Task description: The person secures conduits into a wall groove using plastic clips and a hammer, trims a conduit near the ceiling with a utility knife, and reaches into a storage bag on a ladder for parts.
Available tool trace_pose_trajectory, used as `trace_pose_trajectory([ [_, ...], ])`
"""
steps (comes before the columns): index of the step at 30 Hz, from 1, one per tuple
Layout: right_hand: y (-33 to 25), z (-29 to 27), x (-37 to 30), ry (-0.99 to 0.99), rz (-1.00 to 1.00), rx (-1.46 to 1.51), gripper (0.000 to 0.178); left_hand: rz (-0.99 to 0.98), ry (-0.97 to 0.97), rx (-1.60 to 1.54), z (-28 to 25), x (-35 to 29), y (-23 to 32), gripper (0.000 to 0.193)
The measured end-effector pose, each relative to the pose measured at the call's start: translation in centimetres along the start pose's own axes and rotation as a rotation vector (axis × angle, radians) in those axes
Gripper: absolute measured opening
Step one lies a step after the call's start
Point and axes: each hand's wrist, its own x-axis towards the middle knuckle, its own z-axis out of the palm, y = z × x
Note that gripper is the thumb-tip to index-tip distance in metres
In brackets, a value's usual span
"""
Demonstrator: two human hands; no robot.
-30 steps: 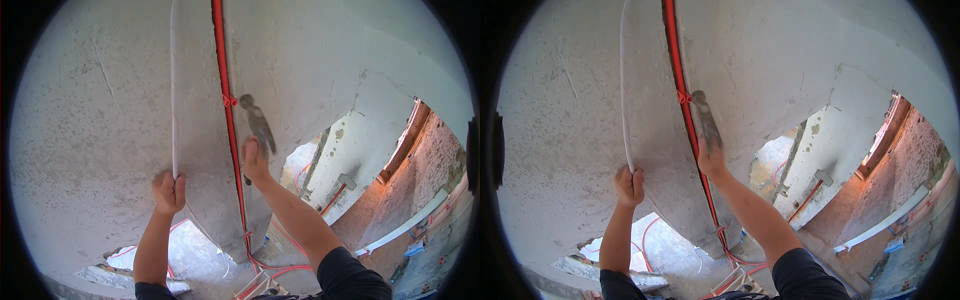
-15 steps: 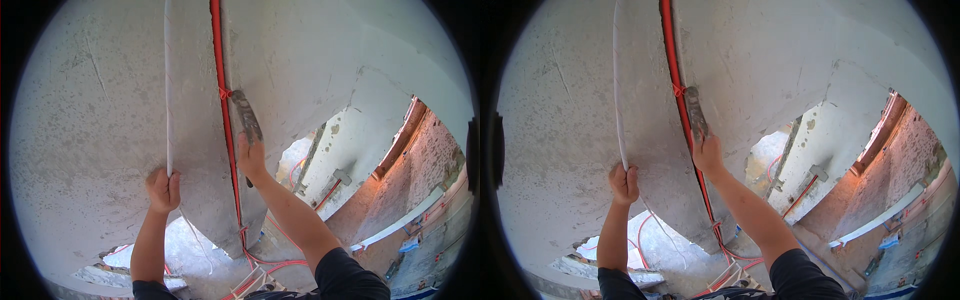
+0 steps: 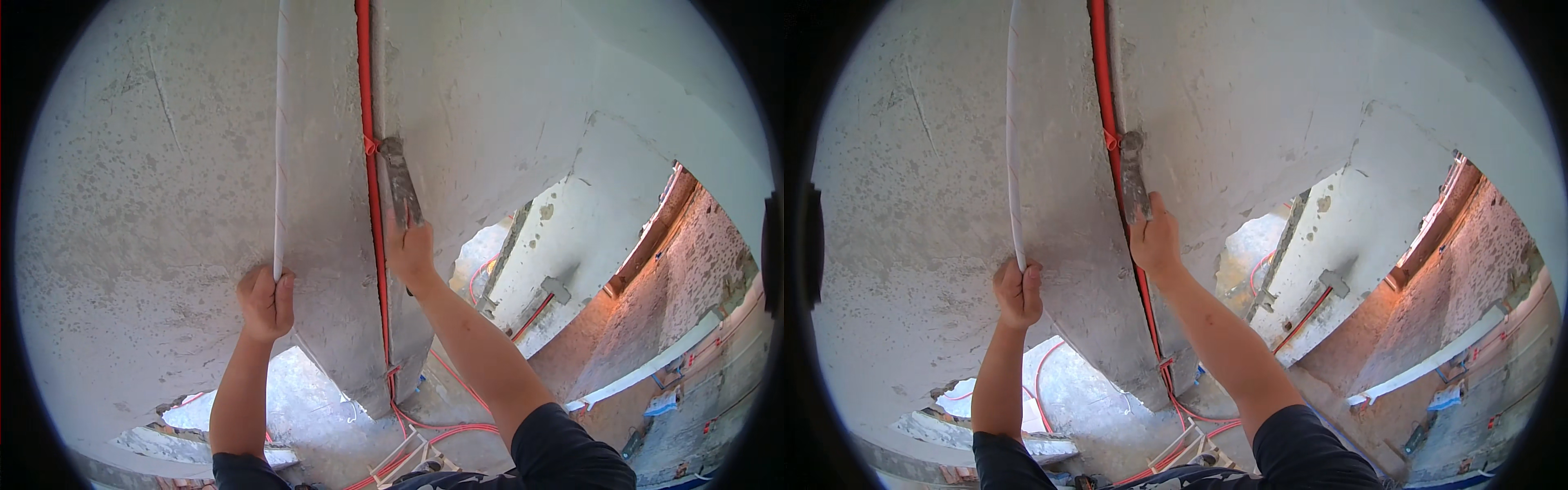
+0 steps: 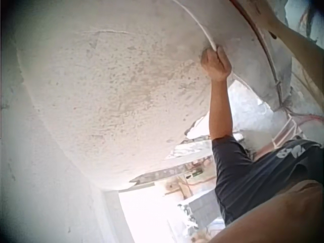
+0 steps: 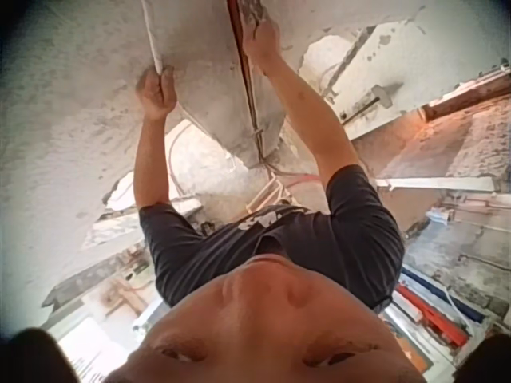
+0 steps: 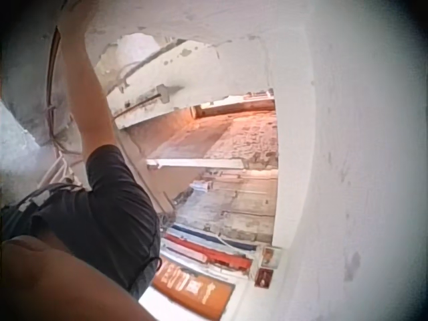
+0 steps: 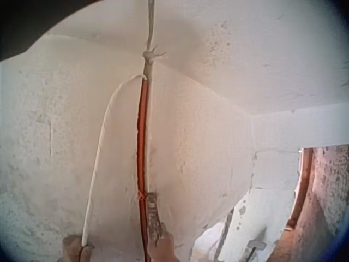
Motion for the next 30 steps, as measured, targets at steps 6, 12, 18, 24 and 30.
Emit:
trace_pose_trajectory([
  [6,0.1,-0.3,-0.4,0.075,-0.134,0.031,0.023,-0.003,0.011,-0.013,0.1,0.2,0.2,0.012],
  [12,-0.5,0.0,-0.4,0.010,0.035,-0.028,0.024,-0.024,0.009,-0.032,0.1,0.2,0.3,0.012],
  [18,-1.9,-1.5,0.1,-0.148,0.149,-0.064,0.023,-0.042,0.015,-0.025,0.0,0.1,0.3,0.013],
  [24,-2.4,-1.3,-1.4,0.093,-0.121,0.142,0.032,-0.049,0.013,-0.045,0.2,0.0,0.4,0.013],
  [30,-1.6,0.3,0.1,0.113,-0.226,0.073,0.028,-0.086,0.024,-0.072,0.3,0.3,0.3,0.008],
])
